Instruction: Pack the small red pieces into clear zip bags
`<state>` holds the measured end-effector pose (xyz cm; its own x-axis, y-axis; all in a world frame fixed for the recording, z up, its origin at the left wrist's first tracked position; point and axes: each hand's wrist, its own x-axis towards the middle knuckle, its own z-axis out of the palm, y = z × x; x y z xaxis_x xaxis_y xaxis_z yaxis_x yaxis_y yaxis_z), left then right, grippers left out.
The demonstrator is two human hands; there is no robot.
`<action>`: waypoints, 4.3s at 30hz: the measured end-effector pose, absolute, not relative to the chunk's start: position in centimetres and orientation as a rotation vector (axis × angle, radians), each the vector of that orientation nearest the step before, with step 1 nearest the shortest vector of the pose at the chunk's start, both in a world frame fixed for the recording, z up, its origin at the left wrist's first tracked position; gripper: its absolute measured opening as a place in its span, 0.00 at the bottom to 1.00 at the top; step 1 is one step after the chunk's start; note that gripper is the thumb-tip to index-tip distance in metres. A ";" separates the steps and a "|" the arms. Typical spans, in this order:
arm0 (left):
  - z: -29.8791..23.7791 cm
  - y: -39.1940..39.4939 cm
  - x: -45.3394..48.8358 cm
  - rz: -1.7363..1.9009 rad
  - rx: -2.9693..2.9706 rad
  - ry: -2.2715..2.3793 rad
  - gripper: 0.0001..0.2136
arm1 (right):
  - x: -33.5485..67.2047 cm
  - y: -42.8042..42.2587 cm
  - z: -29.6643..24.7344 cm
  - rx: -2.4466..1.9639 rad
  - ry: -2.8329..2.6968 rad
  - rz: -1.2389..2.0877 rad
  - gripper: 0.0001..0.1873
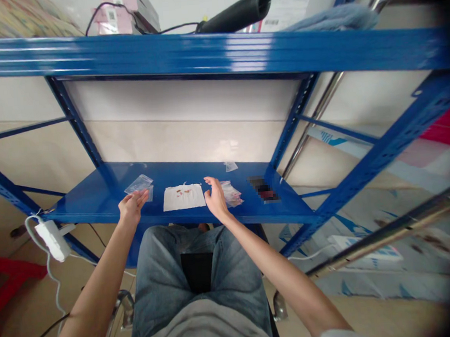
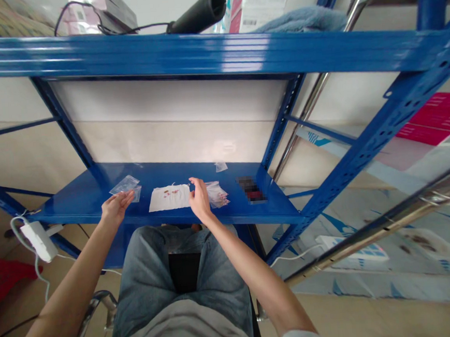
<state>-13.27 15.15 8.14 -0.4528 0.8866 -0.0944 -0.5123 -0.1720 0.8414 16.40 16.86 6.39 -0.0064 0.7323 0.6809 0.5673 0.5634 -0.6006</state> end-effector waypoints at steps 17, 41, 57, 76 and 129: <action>7.9 8.6 -12.0 1.457 0.347 0.810 0.13 | 26.7 17.7 6.4 -1.737 -1.715 0.039 0.06; 2.9 1.2 -3.6 0.985 1.287 0.914 0.15 | 15.7 1.4 2.1 -0.961 -1.061 1.563 0.15; 1.6 0.4 -2.7 0.937 1.046 0.879 0.16 | 15.5 1.1 1.1 -1.104 -1.066 1.652 0.11; 0.5 0.4 -2.3 0.984 1.157 0.922 0.16 | 14.4 -1.3 2.0 -1.118 -1.797 0.664 0.08; 1.0 -2.0 -1.3 0.931 2.101 1.429 0.06 | 16.2 0.5 1.2 -1.402 -1.981 0.695 0.12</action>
